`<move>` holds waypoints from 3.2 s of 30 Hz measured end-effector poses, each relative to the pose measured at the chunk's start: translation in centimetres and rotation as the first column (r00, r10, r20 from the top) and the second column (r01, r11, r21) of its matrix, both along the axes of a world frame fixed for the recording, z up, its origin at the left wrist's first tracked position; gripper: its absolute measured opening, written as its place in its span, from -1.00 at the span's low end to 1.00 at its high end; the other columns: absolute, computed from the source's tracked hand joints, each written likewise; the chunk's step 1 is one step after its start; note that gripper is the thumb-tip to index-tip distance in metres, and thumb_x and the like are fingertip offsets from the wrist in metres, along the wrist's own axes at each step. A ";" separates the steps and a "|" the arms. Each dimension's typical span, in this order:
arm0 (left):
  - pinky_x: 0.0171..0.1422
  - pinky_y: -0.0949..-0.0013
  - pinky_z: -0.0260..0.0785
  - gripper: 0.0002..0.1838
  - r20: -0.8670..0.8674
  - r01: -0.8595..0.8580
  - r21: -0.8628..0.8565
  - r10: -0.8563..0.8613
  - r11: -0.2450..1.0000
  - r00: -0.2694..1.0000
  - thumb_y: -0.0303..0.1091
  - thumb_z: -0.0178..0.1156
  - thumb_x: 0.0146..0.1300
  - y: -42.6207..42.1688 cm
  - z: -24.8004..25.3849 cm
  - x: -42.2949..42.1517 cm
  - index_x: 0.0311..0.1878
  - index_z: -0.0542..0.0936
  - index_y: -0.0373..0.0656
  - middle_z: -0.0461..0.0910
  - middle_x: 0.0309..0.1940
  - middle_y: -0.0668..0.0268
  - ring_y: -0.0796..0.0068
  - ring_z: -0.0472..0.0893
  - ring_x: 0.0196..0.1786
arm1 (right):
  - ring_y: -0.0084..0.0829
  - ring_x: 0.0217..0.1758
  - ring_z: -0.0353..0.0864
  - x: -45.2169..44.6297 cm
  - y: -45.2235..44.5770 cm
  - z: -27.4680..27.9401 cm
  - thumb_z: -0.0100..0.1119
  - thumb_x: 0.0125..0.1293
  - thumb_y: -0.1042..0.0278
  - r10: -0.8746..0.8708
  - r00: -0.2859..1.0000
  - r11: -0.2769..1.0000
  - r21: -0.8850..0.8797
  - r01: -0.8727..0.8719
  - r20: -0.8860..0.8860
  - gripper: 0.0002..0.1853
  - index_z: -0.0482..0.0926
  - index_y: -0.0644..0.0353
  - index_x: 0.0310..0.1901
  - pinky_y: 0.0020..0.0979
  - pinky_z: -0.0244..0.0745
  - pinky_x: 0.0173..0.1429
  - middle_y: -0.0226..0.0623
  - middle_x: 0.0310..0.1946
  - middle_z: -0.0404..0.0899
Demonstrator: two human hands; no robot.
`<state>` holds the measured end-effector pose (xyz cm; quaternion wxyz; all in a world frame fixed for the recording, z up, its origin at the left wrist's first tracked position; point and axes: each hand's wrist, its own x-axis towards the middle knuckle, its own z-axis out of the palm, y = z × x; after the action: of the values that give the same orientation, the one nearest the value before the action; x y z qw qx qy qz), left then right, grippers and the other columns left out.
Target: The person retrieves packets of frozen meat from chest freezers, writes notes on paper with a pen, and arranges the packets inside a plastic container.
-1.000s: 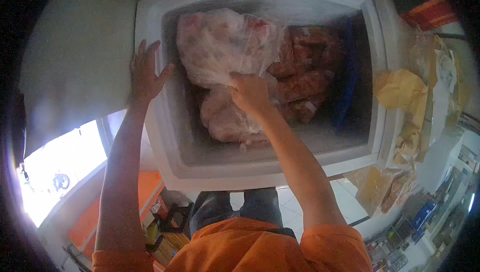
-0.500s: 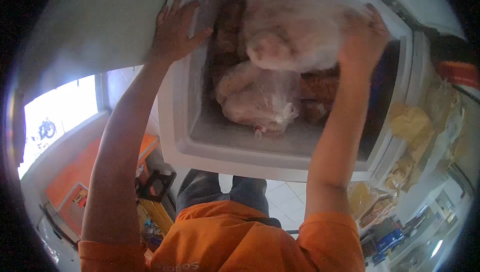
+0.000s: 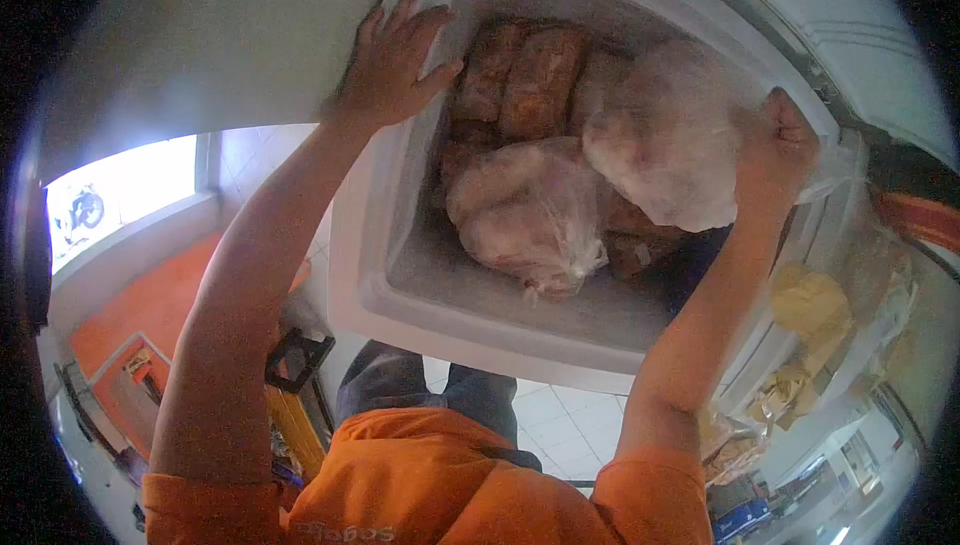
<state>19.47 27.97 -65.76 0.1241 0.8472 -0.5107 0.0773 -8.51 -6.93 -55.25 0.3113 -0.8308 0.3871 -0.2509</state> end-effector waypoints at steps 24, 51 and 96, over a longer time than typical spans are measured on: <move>0.68 -0.21 -0.13 -0.27 -0.045 0.053 0.106 -0.048 0.993 0.998 0.17 -0.06 0.59 -0.3 1.4 0.4 0.62 0.23 -0.08 0.26 0.61 0.16 0.01 0.12 0.70 | 0.22 0.47 0.34 7.2 26.3 -5.9 0.27 0.27 0.35 0.226 0.974 0.968 -0.113 -0.225 -0.009 -0.57 0.60 0.30 0.16 0.20 0.14 0.54 0.16 0.30 0.44; 0.64 -0.05 0.16 -0.19 0.746 0.635 -0.572 0.008 0.519 0.666 0.09 0.26 0.47 -26.8 55.5 -9.7 0.53 0.33 -0.33 0.38 0.51 -0.07 -0.13 0.34 0.56 | 0.03 0.21 0.68 -74.5 56.4 -0.2 0.35 0.30 -0.06 -0.075 0.589 0.533 0.467 0.706 -0.805 -0.47 0.66 0.09 0.18 -0.06 0.54 0.36 -0.03 0.10 0.73; 0.74 -0.10 -0.11 0.28 -0.628 0.358 0.172 -0.178 0.918 0.758 0.17 0.44 0.22 -2.9 17.1 -82.3 0.62 -0.09 -0.54 0.00 0.60 -0.40 -0.31 -0.02 0.68 | 0.27 0.58 0.23 -92.3 9.2 9.1 0.47 0.13 0.01 -0.480 0.649 0.831 -0.069 0.552 -0.590 0.01 0.16 -0.08 0.59 0.36 0.14 0.54 0.27 0.50 0.26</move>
<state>-62.83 25.05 -48.66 0.1674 0.7532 -0.5676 -0.2871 -100.82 2.23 -46.17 0.1406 -0.7015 0.6976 -0.0383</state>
